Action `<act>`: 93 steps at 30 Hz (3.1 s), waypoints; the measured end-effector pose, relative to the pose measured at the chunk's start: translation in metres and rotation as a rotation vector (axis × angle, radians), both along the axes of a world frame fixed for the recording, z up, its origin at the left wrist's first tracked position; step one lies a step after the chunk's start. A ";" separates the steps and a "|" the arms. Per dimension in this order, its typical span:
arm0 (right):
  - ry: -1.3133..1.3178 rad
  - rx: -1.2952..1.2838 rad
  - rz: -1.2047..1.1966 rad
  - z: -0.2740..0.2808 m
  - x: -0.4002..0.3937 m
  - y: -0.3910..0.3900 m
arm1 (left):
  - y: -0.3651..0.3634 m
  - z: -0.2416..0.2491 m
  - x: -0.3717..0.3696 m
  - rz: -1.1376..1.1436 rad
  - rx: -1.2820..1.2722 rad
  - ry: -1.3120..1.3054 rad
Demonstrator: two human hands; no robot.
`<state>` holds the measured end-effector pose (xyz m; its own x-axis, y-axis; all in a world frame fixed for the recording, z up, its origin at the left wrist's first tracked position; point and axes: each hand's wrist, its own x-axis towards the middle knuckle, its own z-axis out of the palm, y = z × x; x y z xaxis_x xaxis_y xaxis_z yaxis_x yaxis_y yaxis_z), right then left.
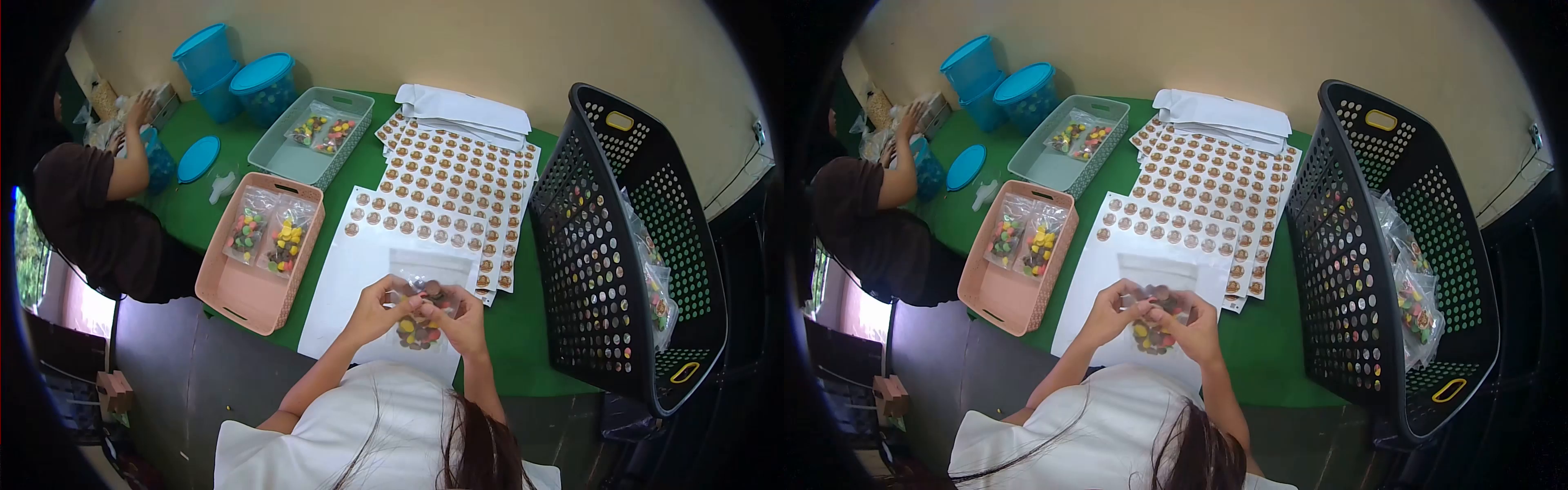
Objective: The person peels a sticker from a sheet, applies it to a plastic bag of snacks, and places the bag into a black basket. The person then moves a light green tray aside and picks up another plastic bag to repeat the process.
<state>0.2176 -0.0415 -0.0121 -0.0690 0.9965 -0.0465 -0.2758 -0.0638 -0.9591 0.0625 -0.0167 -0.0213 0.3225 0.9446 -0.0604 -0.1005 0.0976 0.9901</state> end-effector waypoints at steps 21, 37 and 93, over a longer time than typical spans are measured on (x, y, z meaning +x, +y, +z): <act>-0.269 0.093 0.192 0.000 0.021 0.018 | 0.017 -0.019 -0.010 0.068 0.122 -0.157; -0.337 0.881 -1.236 0.157 0.132 0.021 | 0.017 -0.020 -0.020 0.121 -0.111 -0.106; -1.211 0.698 0.213 -0.130 -0.081 0.110 | 0.010 -0.013 -0.165 0.822 0.286 -0.020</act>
